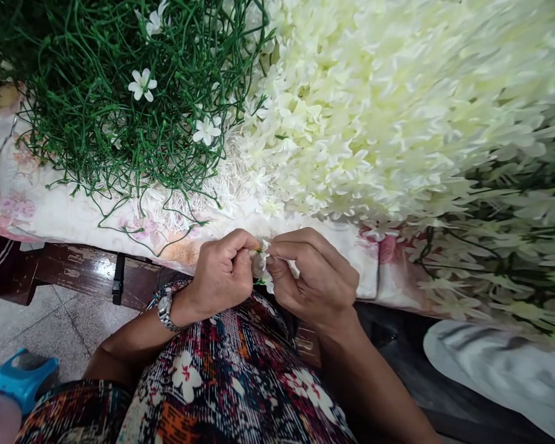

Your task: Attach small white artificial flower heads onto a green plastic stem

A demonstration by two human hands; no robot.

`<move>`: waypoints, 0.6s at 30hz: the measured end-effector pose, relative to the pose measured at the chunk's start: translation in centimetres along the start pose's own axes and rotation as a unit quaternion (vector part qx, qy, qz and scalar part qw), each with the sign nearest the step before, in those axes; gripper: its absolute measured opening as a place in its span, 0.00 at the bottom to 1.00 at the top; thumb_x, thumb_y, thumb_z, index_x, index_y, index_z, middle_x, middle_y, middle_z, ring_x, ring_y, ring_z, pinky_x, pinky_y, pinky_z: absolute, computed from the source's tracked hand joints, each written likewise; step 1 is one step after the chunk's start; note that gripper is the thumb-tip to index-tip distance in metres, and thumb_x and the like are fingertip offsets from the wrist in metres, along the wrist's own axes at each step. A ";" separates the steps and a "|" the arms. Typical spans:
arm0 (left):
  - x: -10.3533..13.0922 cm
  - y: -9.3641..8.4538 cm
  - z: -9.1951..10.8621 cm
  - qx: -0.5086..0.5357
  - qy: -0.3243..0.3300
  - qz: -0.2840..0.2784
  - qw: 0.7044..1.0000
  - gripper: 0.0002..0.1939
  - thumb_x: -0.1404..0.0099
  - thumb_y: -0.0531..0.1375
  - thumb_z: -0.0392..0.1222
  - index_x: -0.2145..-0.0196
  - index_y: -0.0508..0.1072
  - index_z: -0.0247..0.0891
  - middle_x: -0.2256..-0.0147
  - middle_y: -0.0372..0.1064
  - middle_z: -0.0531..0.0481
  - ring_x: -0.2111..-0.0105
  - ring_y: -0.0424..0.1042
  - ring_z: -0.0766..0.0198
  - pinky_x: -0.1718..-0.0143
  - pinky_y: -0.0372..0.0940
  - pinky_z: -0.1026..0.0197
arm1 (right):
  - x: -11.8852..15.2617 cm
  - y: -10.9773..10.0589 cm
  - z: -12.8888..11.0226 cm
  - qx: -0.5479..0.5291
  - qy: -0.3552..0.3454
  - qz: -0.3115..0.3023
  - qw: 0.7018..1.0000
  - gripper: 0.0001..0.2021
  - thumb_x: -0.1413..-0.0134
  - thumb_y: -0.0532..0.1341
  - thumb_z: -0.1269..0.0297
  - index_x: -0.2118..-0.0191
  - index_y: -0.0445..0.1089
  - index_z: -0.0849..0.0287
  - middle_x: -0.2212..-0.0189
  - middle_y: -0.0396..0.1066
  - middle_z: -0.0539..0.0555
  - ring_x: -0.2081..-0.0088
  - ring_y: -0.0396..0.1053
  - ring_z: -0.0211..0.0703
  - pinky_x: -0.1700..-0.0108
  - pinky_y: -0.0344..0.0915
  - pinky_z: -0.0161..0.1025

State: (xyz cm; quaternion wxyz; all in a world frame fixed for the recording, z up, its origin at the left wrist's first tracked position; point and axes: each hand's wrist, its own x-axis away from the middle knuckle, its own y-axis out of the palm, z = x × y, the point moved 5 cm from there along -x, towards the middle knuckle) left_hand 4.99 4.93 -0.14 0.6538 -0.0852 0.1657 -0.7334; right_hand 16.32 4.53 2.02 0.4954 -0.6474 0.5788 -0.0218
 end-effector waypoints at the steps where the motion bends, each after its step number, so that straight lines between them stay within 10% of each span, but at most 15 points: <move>1: 0.0 0.0 0.0 -0.002 0.003 0.003 1.000 0.07 0.46 0.49 0.28 0.76 0.63 0.36 0.84 0.57 0.57 0.84 0.57 0.75 0.83 0.56 0.71 | 0.0 0.0 0.0 0.001 -0.002 0.000 1.000 0.08 0.57 0.57 0.78 0.69 0.61 0.59 0.74 0.63 0.52 0.72 0.63 0.36 0.72 0.63 0.34; 18: -0.2 -0.1 -0.9 0.218 -0.121 -0.066 0.966 0.04 0.45 0.53 0.34 0.76 0.64 0.34 0.82 0.59 0.56 0.84 0.58 0.76 0.83 0.56 0.72 | -1.1 -1.4 0.5 -0.056 0.023 -0.056 0.997 0.11 0.56 0.58 0.75 0.64 0.64 0.59 0.69 0.65 0.53 0.67 0.65 0.37 0.67 0.64 0.36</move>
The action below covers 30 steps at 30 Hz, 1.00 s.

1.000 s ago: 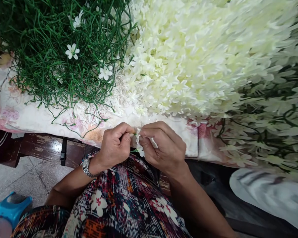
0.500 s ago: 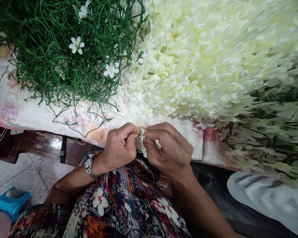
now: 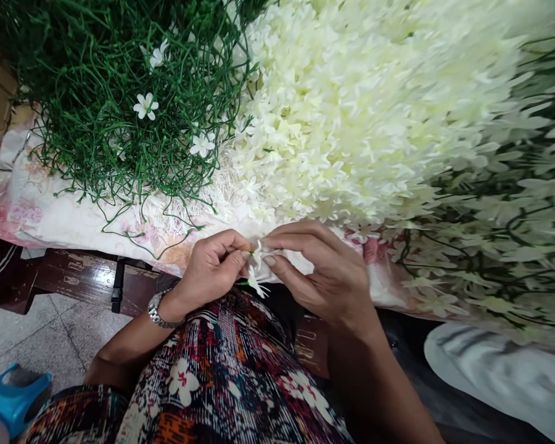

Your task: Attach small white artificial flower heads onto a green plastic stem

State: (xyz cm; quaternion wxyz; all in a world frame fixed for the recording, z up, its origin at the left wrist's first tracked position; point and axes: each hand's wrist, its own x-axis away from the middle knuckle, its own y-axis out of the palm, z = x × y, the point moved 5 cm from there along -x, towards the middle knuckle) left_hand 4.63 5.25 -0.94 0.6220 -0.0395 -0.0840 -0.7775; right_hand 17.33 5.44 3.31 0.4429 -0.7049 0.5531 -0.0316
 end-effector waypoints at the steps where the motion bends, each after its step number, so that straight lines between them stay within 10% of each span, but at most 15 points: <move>1: -0.1 -0.1 0.0 0.028 -0.015 -0.006 0.999 0.03 0.46 0.53 0.35 0.76 0.64 0.34 0.83 0.59 0.57 0.84 0.58 0.77 0.83 0.55 0.73 | -0.1 -0.5 -0.1 0.005 -0.005 0.013 1.000 0.12 0.57 0.59 0.74 0.63 0.64 0.58 0.68 0.65 0.53 0.66 0.65 0.38 0.66 0.65 0.37; 12: -0.1 -0.7 -0.1 0.138 -0.102 -0.016 0.985 0.08 0.53 0.61 0.40 0.80 0.67 0.32 0.83 0.59 0.56 0.85 0.54 0.76 0.84 0.49 0.71 | -0.6 -0.7 -2.2 0.067 -0.131 -0.002 0.989 0.11 0.58 0.59 0.75 0.64 0.63 0.61 0.71 0.65 0.53 0.68 0.63 0.37 0.67 0.63 0.36; 30: 0.1 -0.9 -0.7 0.094 -0.057 0.055 0.992 0.06 0.49 0.58 0.38 0.79 0.66 0.32 0.86 0.56 0.58 0.87 0.51 0.78 0.87 0.47 0.72 | -1.0 1.0 -2.0 0.085 -0.125 -0.020 0.988 0.06 0.53 0.53 0.78 0.67 0.61 0.63 0.74 0.63 0.54 0.69 0.61 0.36 0.67 0.64 0.34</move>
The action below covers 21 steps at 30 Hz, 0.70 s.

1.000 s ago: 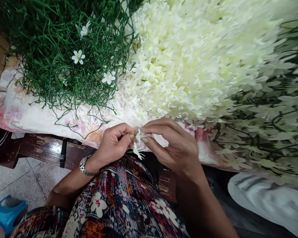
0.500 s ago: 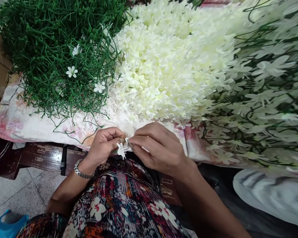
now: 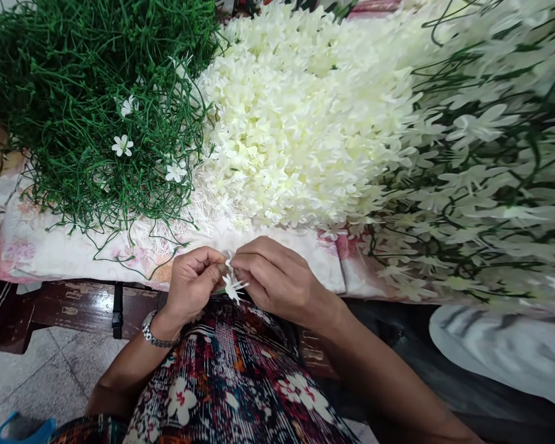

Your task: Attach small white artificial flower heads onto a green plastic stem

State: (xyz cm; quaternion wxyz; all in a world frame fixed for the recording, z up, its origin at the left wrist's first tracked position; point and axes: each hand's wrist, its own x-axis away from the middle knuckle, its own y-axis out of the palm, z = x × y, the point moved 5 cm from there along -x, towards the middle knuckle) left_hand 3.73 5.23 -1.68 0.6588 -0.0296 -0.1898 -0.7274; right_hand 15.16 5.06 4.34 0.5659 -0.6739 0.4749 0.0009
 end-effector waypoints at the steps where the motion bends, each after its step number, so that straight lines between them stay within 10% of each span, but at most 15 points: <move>1: 0.0 0.0 0.0 -0.002 0.002 0.000 1.000 0.06 0.49 0.58 0.38 0.79 0.66 0.33 0.86 0.56 0.58 0.88 0.50 0.78 0.87 0.47 0.72 | 0.0 0.1 0.0 -0.005 0.004 0.001 1.000 0.07 0.53 0.52 0.78 0.67 0.61 0.63 0.73 0.63 0.54 0.68 0.61 0.36 0.67 0.64 0.34; 21: 1.0 0.5 1.0 0.007 -0.054 -0.091 0.994 0.14 0.50 0.61 0.47 0.78 0.68 0.31 0.83 0.60 0.54 0.83 0.59 0.74 0.82 0.56 0.71 | 0.5 -1.7 0.3 -0.046 -0.050 0.064 0.996 0.10 0.56 0.57 0.77 0.64 0.65 0.60 0.71 0.65 0.54 0.67 0.63 0.37 0.68 0.63 0.37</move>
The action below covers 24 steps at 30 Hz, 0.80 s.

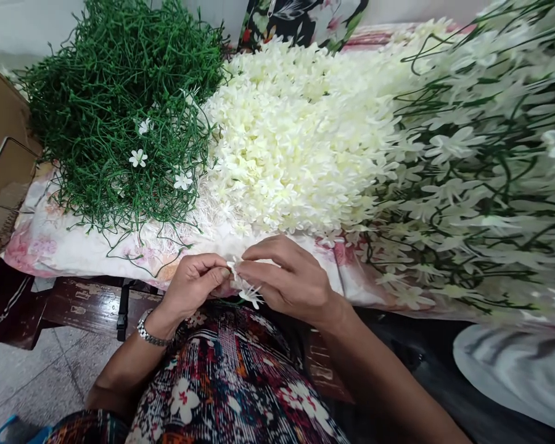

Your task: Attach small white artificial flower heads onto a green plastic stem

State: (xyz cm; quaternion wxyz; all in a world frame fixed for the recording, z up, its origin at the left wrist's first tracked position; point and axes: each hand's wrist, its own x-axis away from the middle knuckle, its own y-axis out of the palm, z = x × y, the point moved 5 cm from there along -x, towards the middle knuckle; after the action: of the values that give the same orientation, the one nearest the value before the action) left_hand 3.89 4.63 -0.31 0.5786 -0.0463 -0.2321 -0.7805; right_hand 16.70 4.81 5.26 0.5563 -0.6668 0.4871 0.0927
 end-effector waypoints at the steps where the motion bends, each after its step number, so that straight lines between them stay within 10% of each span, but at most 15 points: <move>1: 0.0 -0.1 0.0 -0.003 0.007 0.011 1.000 0.13 0.50 0.61 0.46 0.77 0.68 0.31 0.83 0.61 0.54 0.83 0.60 0.74 0.81 0.57 0.70 | 0.0 -0.1 0.1 -0.020 0.017 0.000 1.000 0.11 0.56 0.57 0.76 0.64 0.65 0.60 0.70 0.65 0.54 0.67 0.63 0.37 0.68 0.63 0.37; 13: 0.9 0.0 1.8 -0.241 0.193 0.022 0.951 0.07 0.41 0.52 0.37 0.74 0.68 0.34 0.78 0.61 0.53 0.78 0.60 0.72 0.75 0.56 0.69 | -0.7 -0.8 0.3 -0.104 0.118 -0.045 0.986 0.12 0.57 0.57 0.76 0.62 0.63 0.64 0.69 0.65 0.55 0.66 0.63 0.36 0.66 0.63 0.35; 24: 1.0 0.9 1.6 -0.353 0.233 0.026 0.906 0.06 0.42 0.50 0.32 0.74 0.65 0.35 0.79 0.57 0.54 0.78 0.57 0.71 0.74 0.55 0.67 | 0.2 0.9 0.2 -0.067 0.109 -0.073 0.989 0.05 0.54 0.55 0.77 0.68 0.62 0.63 0.75 0.64 0.53 0.71 0.61 0.34 0.69 0.62 0.33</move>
State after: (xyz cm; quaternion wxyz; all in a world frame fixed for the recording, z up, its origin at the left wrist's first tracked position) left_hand 4.04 4.27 1.74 0.5823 -0.0703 0.2009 -0.7847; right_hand 16.24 4.97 4.41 0.4595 -0.7423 0.4875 0.0108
